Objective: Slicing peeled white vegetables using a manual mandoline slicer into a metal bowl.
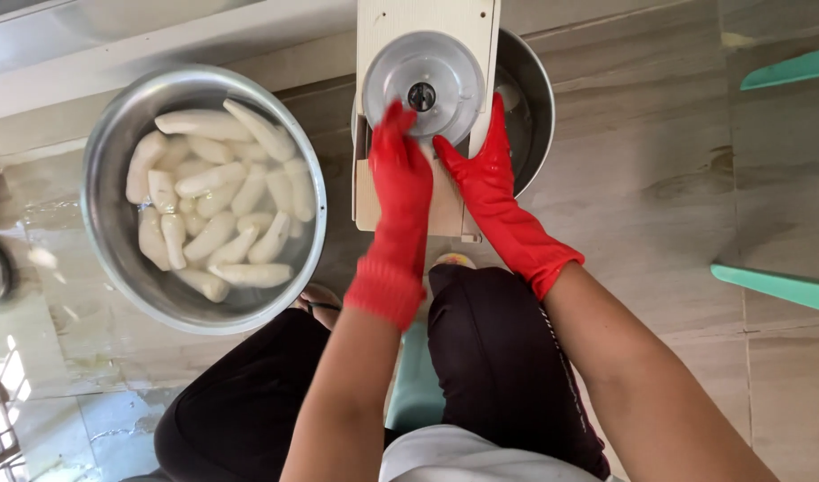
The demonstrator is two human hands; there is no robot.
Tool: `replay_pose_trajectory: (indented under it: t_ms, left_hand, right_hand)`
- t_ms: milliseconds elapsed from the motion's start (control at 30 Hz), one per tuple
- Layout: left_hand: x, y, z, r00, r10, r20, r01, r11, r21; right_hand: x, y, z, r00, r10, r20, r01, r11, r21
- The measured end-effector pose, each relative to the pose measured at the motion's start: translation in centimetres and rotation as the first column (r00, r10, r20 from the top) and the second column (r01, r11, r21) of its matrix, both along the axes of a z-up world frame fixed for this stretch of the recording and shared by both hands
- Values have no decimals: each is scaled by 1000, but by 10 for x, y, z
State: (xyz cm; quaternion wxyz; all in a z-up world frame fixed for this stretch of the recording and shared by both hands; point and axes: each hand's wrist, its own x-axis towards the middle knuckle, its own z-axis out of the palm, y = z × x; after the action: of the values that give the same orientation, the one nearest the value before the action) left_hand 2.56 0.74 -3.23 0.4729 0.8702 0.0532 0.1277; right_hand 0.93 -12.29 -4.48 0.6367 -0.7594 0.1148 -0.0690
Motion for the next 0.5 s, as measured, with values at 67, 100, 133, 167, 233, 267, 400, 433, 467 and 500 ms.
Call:
replay_pose_trajectory:
  t_ms: [67,100,133,167,233,267,400,433,467,500]
  left_hand:
    - [-42,2,8,982,-55,180,63,997,-41]
    - [-46,3,6,983,-55,173,62,997,-39]
    - [-48,3,5,977,-59,207,68,997,-35]
    - [-50,4,4,969,-63,240,73,997,-32]
    - [-18,1,-8,963,-55,265,54,998,12]
    - [0,-3,-13,954,-50,296,37,998,49]
    - [62,-13,-3,993,112,-43,-116,989,-88]
    - [74,-11,-15,996,93,-16,-94,991,-95]
    - [75,-7,-29,997,75,-9,-76,993,-94]
    - [56,-6,-23,997,77,-14,-77,993,-93]
  right_hand:
    - [-1,0,3,997,0,-71,-4,999,-45]
    - [-2,0,1,997,1,-78,-4,999,-42]
    - [-2,0,0,998,0,-62,-3,998,-57]
    - [-1,0,0,999,-2,-47,-2,997,-72]
    - [-2,2,-27,1000,-14,25,16,997,-82]
    - [0,0,-40,994,-30,101,39,995,-97]
    - [2,0,-2,1000,-11,-26,10,999,-47]
    - [6,-1,0,1000,-5,-28,3,998,-62]
    - [0,1,-1,999,1,-51,-5,997,-71]
    - [-5,0,0,998,3,-56,-7,997,-70]
